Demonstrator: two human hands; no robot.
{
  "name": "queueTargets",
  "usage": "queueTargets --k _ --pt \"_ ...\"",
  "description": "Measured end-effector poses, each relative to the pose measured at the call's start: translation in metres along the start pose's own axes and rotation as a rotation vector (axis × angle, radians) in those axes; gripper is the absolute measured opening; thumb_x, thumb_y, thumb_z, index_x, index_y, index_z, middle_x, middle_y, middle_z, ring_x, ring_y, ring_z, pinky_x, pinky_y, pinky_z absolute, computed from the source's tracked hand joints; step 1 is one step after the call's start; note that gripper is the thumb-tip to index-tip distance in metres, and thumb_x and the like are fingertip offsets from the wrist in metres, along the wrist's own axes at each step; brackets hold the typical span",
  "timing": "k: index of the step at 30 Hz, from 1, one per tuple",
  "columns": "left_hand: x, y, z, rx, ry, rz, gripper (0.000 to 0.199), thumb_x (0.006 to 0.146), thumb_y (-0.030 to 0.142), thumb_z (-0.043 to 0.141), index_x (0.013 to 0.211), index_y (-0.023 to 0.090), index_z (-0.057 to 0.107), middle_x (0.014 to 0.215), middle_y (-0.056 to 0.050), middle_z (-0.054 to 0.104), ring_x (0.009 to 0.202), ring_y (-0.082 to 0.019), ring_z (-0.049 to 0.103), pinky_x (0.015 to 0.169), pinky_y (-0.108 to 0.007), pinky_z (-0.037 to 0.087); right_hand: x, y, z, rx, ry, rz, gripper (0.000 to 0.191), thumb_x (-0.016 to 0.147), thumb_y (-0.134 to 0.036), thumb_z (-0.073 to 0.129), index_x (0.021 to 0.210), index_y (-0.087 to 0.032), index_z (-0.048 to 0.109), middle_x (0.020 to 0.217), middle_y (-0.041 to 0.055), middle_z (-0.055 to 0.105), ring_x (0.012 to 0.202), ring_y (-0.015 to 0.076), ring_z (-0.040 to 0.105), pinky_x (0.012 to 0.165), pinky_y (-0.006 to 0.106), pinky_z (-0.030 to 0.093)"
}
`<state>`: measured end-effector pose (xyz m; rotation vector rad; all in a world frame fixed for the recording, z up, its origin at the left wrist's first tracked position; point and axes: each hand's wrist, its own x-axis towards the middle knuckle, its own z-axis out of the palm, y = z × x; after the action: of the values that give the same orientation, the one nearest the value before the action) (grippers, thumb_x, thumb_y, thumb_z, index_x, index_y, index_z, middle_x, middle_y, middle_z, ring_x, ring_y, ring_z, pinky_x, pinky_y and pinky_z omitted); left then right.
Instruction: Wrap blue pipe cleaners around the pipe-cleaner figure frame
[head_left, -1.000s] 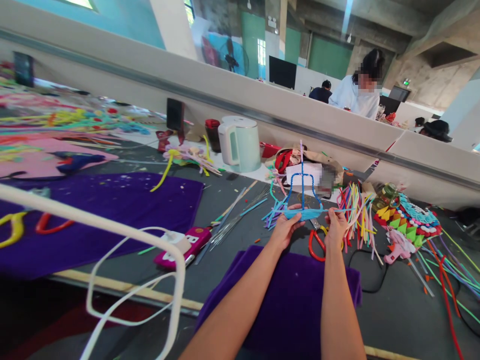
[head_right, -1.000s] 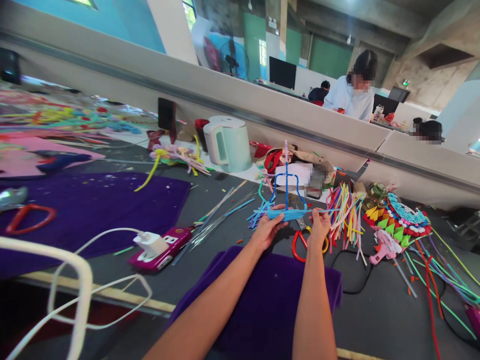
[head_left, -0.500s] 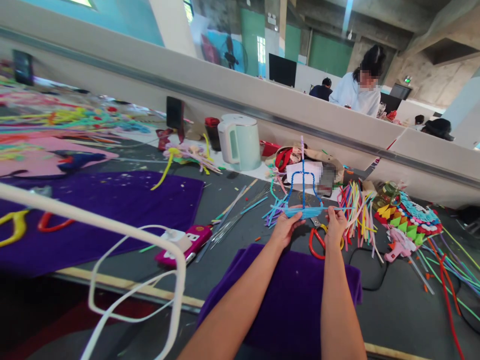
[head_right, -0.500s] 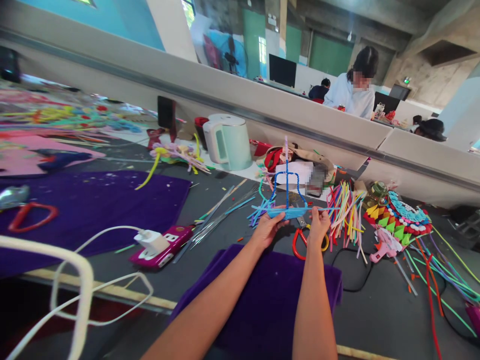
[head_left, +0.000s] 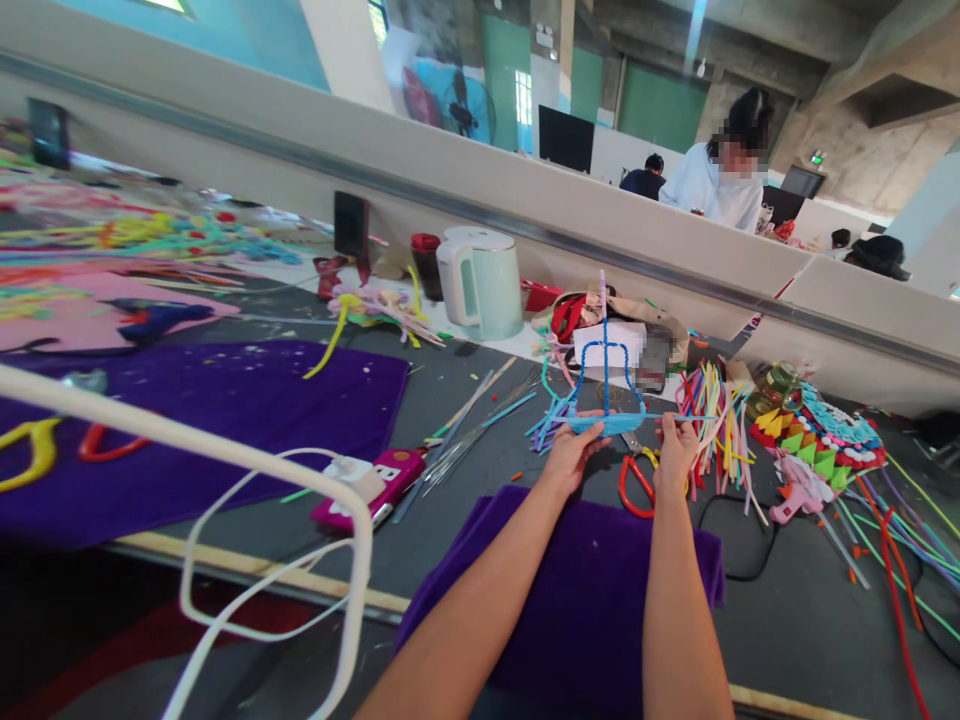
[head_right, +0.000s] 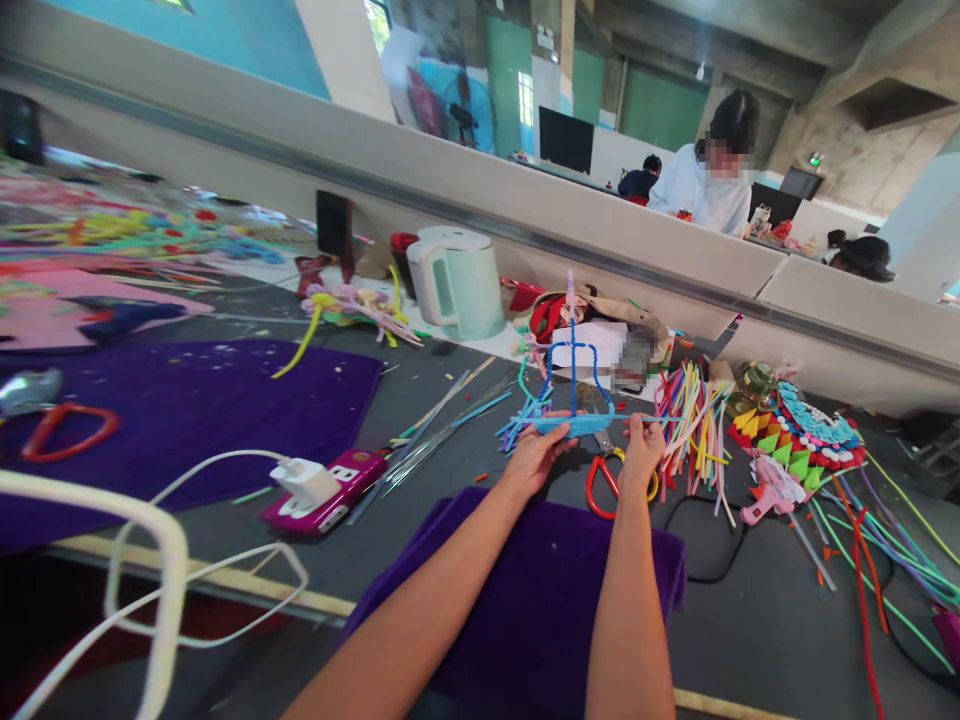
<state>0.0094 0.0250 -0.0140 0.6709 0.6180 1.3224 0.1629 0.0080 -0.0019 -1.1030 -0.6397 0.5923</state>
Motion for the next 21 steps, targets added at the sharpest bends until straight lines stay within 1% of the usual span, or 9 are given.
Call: queueTargets --k 5,10,21 --pt "0.0016 -0.0008 -0.0004 -0.003 0.011 -0.017 0.033 0.064 0.015 0.077 0.094 0.012 0.065 0.099 -0.01 0.071 0.074 -0.017 0.069 0.06 -0.023 0.059 -0.0013 -0.0024 0.0006 -0.008 0.006 0.014 0.03 0.071 -0.042 0.063 0.079 -0.015 0.057 0.069 0.0015 0.061 0.061 0.0119 0.055 0.058 0.024 0.044" --pt "0.0009 0.0003 0.0011 -0.013 0.031 -0.022 0.031 0.064 0.014 0.077 0.092 0.012 0.065 0.098 -0.009 0.071 0.071 -0.015 0.068 0.059 -0.022 0.059 -0.0022 -0.0036 0.002 0.037 -0.001 0.036 0.029 0.069 -0.04 0.065 0.08 -0.014 0.058 0.068 0.0011 0.062 0.06 0.0115 0.055 0.058 0.023 0.043" --pt "0.0006 0.0005 0.0 -0.034 0.035 -0.015 0.029 0.064 0.014 0.076 0.09 0.014 0.064 0.098 -0.008 0.071 0.077 -0.017 0.069 0.06 -0.023 0.059 0.0001 -0.004 -0.0015 -0.059 0.031 -0.003 0.032 0.073 -0.046 0.06 0.08 -0.015 0.057 0.07 0.0019 0.062 0.055 0.0092 0.051 0.054 0.022 0.042"
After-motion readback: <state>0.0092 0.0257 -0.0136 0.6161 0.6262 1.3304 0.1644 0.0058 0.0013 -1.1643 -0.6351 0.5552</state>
